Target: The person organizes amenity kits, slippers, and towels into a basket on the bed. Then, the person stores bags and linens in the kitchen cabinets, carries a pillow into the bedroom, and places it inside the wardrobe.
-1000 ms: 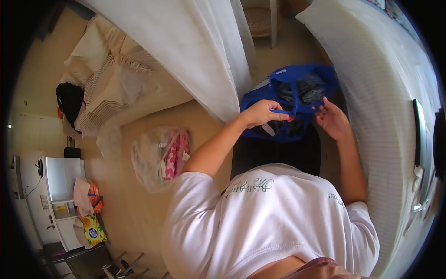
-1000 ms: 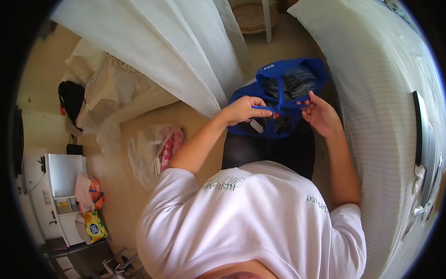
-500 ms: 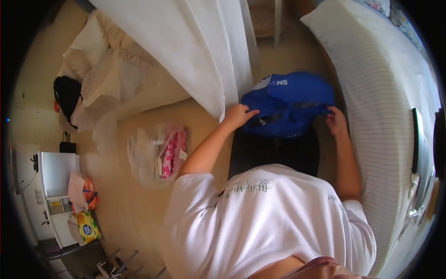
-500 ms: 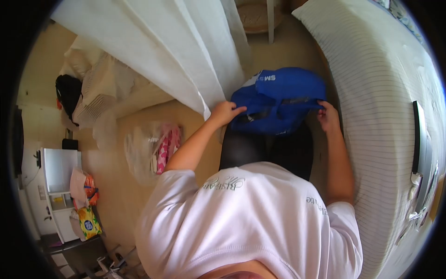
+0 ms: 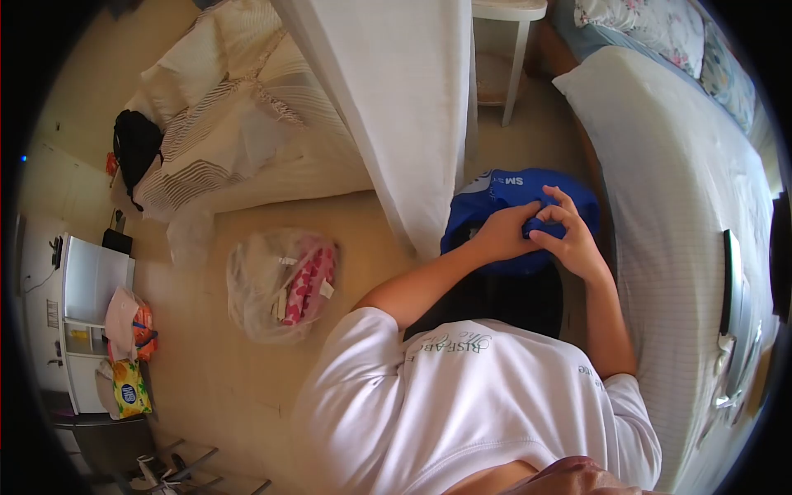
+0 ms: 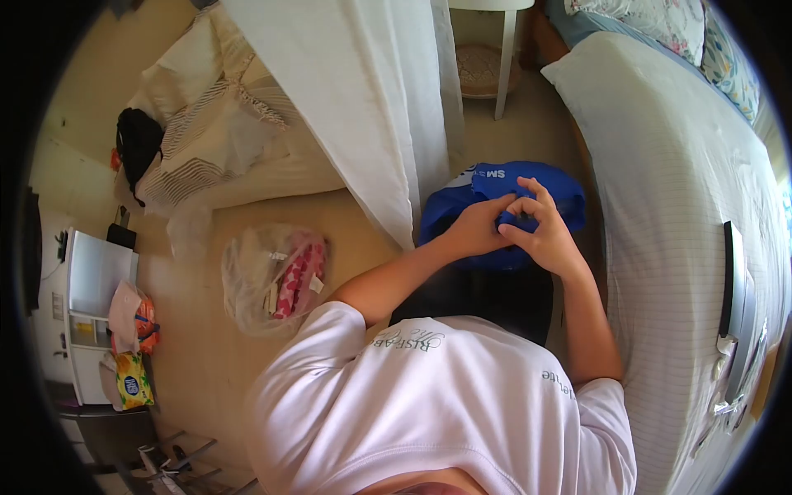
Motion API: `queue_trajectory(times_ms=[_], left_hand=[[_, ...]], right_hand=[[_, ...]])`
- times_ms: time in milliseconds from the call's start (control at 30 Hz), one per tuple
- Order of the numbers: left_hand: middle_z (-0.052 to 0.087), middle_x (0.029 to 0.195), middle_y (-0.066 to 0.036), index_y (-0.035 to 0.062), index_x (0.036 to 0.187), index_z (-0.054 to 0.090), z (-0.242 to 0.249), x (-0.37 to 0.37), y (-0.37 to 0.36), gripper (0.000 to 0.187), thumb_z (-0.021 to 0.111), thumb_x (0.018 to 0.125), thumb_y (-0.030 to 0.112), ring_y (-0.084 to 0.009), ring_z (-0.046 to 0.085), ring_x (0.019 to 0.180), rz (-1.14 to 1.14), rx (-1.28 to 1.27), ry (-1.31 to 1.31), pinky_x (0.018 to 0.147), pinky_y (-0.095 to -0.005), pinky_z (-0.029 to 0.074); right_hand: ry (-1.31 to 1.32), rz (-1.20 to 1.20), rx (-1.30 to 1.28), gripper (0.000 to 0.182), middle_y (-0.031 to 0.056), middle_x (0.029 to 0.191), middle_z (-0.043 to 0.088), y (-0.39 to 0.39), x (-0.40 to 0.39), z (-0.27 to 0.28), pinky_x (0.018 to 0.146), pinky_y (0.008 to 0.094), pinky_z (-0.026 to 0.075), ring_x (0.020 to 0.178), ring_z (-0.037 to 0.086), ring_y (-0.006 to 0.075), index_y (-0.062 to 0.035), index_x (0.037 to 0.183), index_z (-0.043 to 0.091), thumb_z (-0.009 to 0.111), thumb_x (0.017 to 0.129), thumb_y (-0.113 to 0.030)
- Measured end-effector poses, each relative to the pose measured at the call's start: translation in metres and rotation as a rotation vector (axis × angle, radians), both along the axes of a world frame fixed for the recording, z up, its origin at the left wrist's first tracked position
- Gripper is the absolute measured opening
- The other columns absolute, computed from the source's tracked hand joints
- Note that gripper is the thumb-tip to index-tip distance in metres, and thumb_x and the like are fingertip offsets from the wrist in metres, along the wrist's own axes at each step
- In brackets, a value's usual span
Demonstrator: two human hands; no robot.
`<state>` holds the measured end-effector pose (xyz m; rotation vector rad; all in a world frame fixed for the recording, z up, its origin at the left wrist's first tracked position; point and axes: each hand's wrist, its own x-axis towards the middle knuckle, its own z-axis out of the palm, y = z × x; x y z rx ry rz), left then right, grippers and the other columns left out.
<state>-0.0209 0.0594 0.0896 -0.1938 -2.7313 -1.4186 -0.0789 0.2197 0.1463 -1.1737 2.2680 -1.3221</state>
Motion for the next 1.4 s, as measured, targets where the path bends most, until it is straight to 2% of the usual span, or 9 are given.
queue_trajectory(times_ms=[167,300,400,567,733,1033,1233,1300,1400], left_hand=[[0.063,0.085,-0.018,0.0050,0.100,0.058,-0.033,-0.019,0.013,0.023,0.056,0.090,0.026,-0.0382,0.060,0.080,0.237,-0.077,0.327,0.068,-0.0437,0.048],[0.063,0.072,-0.016,0.0020,0.096,0.058,-0.027,-0.020,0.005,0.041,0.041,0.097,0.039,-0.0347,0.063,0.068,0.137,0.054,0.163,0.063,-0.0407,0.049],[0.060,0.066,-0.012,0.0011,0.096,0.056,-0.038,-0.025,0.000,0.051,0.033,0.099,0.047,-0.0271,0.063,0.058,0.129,0.211,-0.153,0.058,-0.0353,0.050],[0.055,0.061,-0.009,0.0015,0.088,0.056,-0.051,-0.029,-0.006,0.054,0.034,0.098,0.050,-0.0186,0.058,0.052,0.249,0.316,-0.079,0.054,-0.0312,0.048],[0.051,0.058,-0.007,0.0017,0.083,0.055,-0.065,-0.033,-0.005,0.057,0.035,0.096,0.053,-0.0168,0.056,0.053,0.206,0.279,-0.034,0.054,-0.0308,0.048],[0.056,0.058,-0.009,0.0004,0.081,0.055,-0.045,-0.027,0.000,0.058,0.032,0.098,0.051,-0.0177,0.059,0.053,0.173,0.413,-0.248,0.055,-0.0300,0.048],[0.059,0.064,-0.009,-0.0005,0.086,0.056,-0.064,-0.043,-0.011,0.049,0.037,0.098,0.044,-0.0178,0.060,0.055,0.315,0.628,-0.223,0.055,-0.0304,0.050],[0.062,0.071,-0.010,-0.0008,0.091,0.056,-0.085,-0.055,-0.020,0.043,0.042,0.098,0.039,-0.0174,0.060,0.059,0.357,0.837,-0.244,0.055,-0.0305,0.050],[0.064,0.087,-0.012,-0.0044,0.100,0.062,-0.067,-0.044,-0.009,0.048,0.054,0.090,0.042,-0.0204,0.062,0.070,0.485,0.704,-0.204,0.062,-0.0322,0.049]], right_hand=[[-0.272,-0.046,-0.115,0.023,0.0129,0.131,0.047,-0.003,-0.021,-0.016,0.091,0.0308,0.044,0.112,0.051,0.0219,-0.0023,0.102,0.060,0.068,0.083,-0.012],[-0.687,-0.062,-0.117,0.027,0.0094,0.119,0.056,0.001,-0.034,-0.024,0.087,0.0296,0.048,0.104,0.057,0.0169,-0.0018,0.114,0.057,0.059,0.092,-0.017],[-0.719,-0.056,-0.115,0.029,0.0072,0.105,0.061,-0.001,-0.036,-0.045,0.083,0.0291,0.051,0.096,0.059,0.0141,-0.0012,0.115,0.058,0.059,0.091,-0.018],[-0.742,-0.093,-0.080,0.025,0.0042,0.095,0.062,0.005,-0.055,-0.087,0.076,0.0255,0.052,0.084,0.060,0.0113,-0.0005,0.110,0.060,0.062,0.088,-0.014],[-0.906,-0.263,-0.251,0.019,0.0022,0.084,0.061,-0.008,-0.032,-0.058,0.069,0.0232,0.052,0.071,0.058,0.0100,-0.0012,0.099,0.064,0.066,0.085,-0.015],[-0.834,-0.225,-0.118,0.018,-0.0034,0.080,0.060,-0.009,-0.049,-0.088,0.058,0.0186,0.043,0.068,0.053,0.0049,-0.0047,0.096,0.064,0.064,0.088,-0.020],[-0.662,-0.301,-0.380,0.013,-0.0013,0.088,0.062,-0.009,-0.049,-0.087,0.077,0.0231,0.043,0.083,0.056,0.0086,-0.0055,0.089,0.064,0.064,0.087,-0.018],[-0.457,-0.094,-0.190,0.013,0.0042,0.098,0.064,-0.001,-0.043,-0.083,0.087,0.0262,0.041,0.094,0.057,0.0143,-0.0031,0.090,0.064,0.065,0.086,-0.016],[0.034,0.081,0.082,0.013,0.0151,0.114,0.062,-0.003,-0.036,-0.094,0.096,0.0313,0.039,0.108,0.057,0.0223,-0.0002,0.091,0.064,0.068,0.081,-0.008]])
